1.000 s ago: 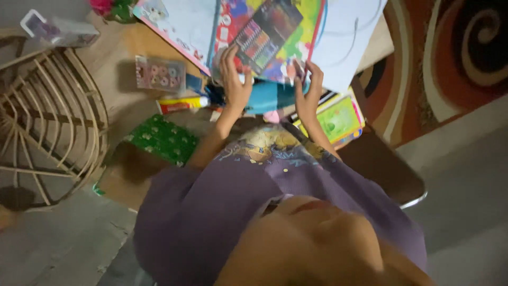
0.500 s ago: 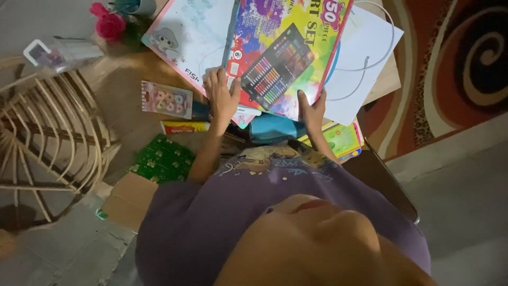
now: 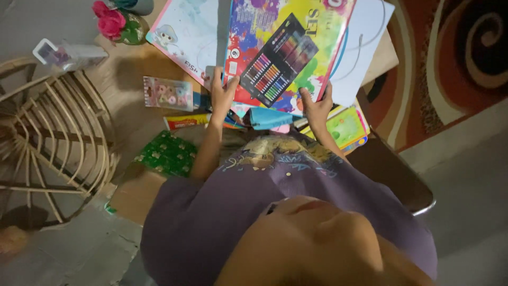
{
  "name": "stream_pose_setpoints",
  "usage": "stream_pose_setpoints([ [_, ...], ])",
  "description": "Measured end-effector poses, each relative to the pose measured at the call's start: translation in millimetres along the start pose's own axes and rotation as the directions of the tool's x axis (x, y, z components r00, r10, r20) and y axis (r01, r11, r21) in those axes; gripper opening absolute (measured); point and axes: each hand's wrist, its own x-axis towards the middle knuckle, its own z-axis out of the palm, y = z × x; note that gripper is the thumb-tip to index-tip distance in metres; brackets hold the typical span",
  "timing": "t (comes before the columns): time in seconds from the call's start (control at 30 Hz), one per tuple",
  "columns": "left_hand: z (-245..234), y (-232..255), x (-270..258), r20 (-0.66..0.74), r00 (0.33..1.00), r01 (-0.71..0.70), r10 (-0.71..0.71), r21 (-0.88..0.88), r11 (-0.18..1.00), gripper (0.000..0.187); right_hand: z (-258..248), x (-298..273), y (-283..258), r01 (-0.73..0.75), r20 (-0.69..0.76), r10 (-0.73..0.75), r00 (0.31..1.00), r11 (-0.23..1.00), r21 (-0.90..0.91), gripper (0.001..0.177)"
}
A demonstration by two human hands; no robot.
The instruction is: Organizing stationery, books, and craft supplies on a desk.
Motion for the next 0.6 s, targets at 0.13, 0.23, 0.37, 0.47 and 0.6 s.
stream_pose_setpoints([
  [0.13,10,11,-14,0.025,0.987,-0.160,0.159,0.006,0.987,0.034,-23,-33,5,-0.031,-0.085,0.035,0.996,0.998,0.048,0.053],
  [0.23,24,40,-31,0.114,0.993,0.022,-0.028,0.050,0.998,0.037,-46,-61,18,0.050,-0.176,-0.044,0.983,0.998,0.030,0.054],
  [0.37,56,53,-65,0.186,0.949,-0.280,0.256,0.117,0.953,0.031,-82,-105,31,-0.025,-0.303,0.048,0.952,0.997,0.078,0.055],
  [0.47,85,66,-92,0.310,0.923,-0.274,0.227,0.115,0.955,0.031,-119,-142,72,-0.064,-0.411,0.091,0.907,0.995,0.080,0.054],
  [0.6,124,65,-135,0.467,0.822,-0.411,0.325,0.091,0.907,0.035,-166,-204,107,-0.039,-0.504,0.132,0.853,0.981,0.190,0.051],
])
